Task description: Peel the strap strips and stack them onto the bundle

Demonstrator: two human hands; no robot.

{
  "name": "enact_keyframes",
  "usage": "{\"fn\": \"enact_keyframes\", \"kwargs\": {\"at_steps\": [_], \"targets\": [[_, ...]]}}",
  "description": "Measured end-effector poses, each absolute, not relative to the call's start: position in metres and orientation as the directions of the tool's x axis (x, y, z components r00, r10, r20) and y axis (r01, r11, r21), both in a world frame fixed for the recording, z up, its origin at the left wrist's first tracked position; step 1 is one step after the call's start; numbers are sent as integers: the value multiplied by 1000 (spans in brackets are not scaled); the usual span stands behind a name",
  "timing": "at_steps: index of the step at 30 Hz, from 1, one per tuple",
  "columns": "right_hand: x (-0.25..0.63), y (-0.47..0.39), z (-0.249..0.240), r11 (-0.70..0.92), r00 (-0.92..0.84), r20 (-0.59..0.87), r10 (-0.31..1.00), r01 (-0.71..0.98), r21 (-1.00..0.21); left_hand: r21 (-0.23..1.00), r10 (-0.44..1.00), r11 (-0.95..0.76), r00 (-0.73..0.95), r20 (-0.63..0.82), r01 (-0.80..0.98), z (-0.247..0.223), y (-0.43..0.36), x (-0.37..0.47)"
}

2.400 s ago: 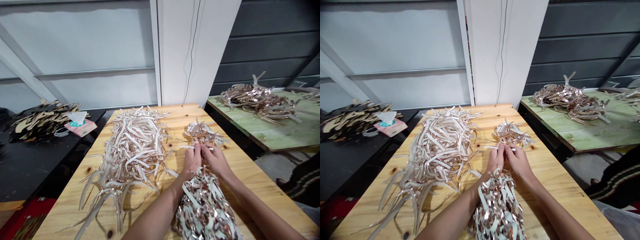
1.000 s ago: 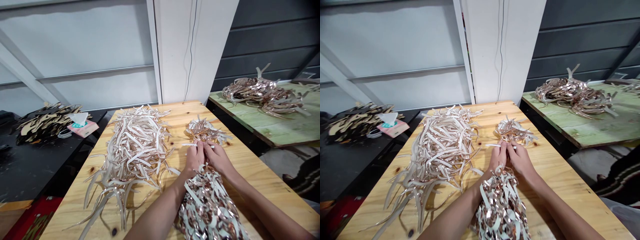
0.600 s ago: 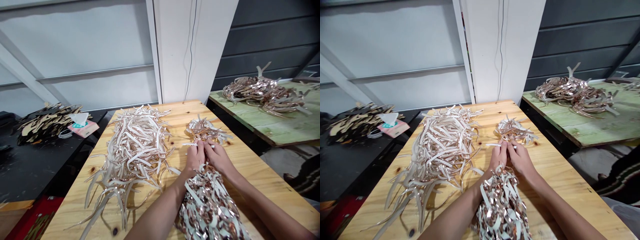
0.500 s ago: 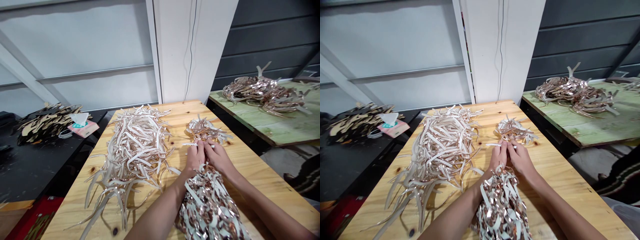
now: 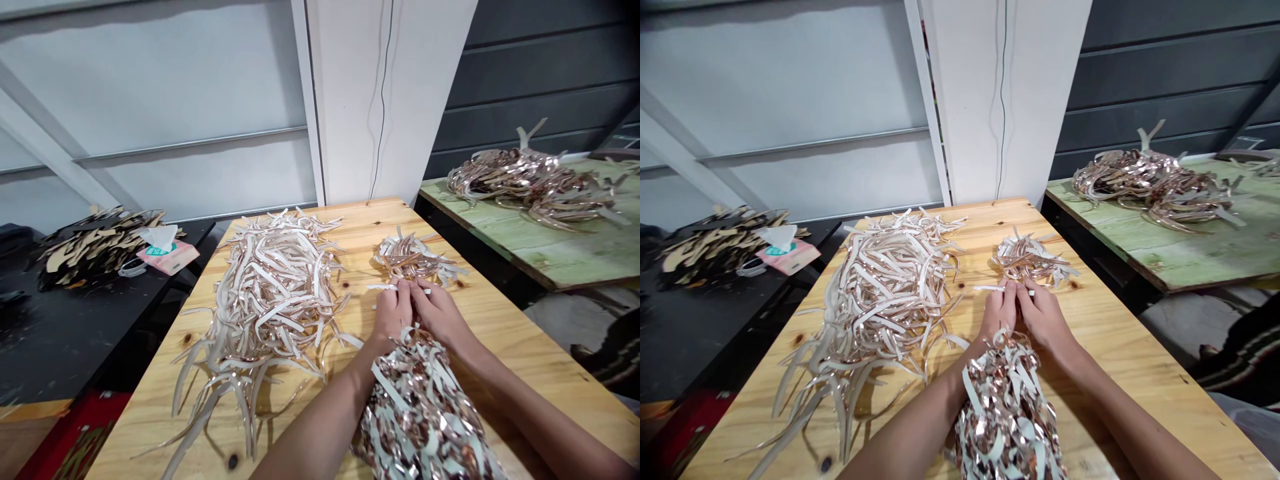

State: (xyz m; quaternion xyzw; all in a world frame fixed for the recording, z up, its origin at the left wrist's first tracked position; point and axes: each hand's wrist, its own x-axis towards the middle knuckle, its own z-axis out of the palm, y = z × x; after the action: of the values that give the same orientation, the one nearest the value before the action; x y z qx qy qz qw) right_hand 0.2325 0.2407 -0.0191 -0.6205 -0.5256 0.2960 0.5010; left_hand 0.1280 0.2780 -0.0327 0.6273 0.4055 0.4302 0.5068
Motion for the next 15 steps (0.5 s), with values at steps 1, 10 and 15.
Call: {"fn": "enact_keyframes", "kwargs": {"at_steps": [1, 10, 15], "targets": [[233, 241, -19, 55, 270, 159, 949, 357, -932, 985, 945, -158, 302, 129, 74, -33, 278, 128], [232, 240, -18, 60, 282, 175, 943, 374, -925, 985, 945, -161, 300, 133, 70, -32, 277, 127], [233, 242, -22, 15, 295, 88, 951, 240, -971, 985, 949, -140, 296, 105, 100, -31, 277, 127]]}}
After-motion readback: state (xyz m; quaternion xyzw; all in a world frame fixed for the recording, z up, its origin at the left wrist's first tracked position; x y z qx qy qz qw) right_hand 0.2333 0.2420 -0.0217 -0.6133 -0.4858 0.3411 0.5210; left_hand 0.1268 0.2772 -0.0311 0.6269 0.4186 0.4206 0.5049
